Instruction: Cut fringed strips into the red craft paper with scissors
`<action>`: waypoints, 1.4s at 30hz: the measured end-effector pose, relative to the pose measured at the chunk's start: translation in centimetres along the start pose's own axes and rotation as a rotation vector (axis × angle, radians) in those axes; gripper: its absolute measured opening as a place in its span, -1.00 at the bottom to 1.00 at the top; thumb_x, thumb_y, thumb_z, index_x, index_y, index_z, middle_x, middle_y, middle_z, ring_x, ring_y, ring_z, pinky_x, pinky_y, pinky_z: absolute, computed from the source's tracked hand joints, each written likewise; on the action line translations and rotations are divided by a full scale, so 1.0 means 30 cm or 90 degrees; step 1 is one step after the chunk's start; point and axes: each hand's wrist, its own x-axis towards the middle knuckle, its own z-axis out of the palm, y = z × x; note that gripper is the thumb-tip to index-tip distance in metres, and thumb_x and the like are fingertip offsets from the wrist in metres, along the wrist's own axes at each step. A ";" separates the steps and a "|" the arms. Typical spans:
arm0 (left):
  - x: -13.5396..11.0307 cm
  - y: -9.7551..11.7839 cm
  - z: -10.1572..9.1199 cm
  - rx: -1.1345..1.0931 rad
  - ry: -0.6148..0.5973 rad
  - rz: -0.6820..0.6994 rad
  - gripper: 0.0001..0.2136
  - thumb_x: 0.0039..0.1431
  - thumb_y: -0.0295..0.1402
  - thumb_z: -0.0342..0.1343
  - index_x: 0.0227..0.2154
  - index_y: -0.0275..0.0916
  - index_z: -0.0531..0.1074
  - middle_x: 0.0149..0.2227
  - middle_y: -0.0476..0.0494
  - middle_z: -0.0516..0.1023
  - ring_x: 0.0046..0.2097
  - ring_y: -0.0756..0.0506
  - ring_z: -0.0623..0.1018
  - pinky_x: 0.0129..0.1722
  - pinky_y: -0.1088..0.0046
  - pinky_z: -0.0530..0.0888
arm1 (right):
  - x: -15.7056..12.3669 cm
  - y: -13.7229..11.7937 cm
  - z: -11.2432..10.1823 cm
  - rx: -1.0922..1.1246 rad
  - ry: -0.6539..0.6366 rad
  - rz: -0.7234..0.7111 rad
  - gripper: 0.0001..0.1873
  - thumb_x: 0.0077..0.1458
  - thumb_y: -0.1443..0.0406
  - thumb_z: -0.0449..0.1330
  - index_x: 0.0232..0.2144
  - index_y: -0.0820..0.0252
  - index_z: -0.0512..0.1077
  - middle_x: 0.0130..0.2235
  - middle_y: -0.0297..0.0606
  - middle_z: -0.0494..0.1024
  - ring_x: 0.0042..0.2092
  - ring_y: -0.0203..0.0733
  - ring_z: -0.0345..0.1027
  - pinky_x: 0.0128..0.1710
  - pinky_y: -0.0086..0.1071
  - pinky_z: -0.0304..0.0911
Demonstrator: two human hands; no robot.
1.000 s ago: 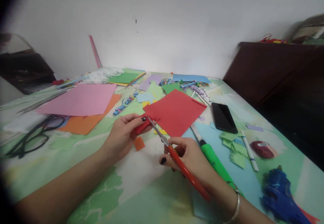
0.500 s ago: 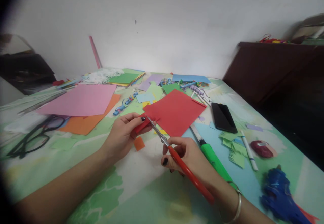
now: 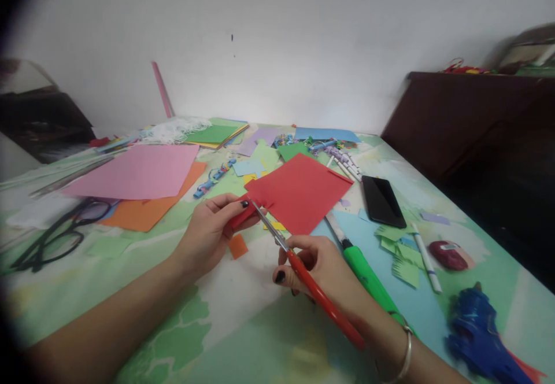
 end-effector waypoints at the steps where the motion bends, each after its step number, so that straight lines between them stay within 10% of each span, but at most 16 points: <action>1: 0.000 -0.001 -0.001 0.000 0.000 0.001 -0.92 -0.04 -0.45 0.23 -0.55 -0.35 0.48 -0.41 -0.15 0.61 -0.31 -0.08 0.61 -0.20 0.39 0.54 | 0.001 0.004 0.000 0.003 0.000 -0.002 -0.45 -0.24 -0.10 0.33 -0.46 0.25 0.35 -0.61 -0.41 0.29 -0.61 -0.39 0.10 -0.69 -0.56 0.00; 42: 0.000 -0.003 0.002 0.012 -0.004 -0.002 -0.91 -0.07 -0.42 0.26 -0.55 -0.34 0.49 -0.41 -0.17 0.62 -0.30 -0.10 0.61 -0.15 0.34 0.51 | -0.001 0.006 0.000 0.022 0.003 0.003 -0.58 -0.21 0.05 0.37 -0.48 0.23 0.35 -0.61 -0.42 0.29 -0.61 -0.42 0.03 -0.67 -0.54 -0.06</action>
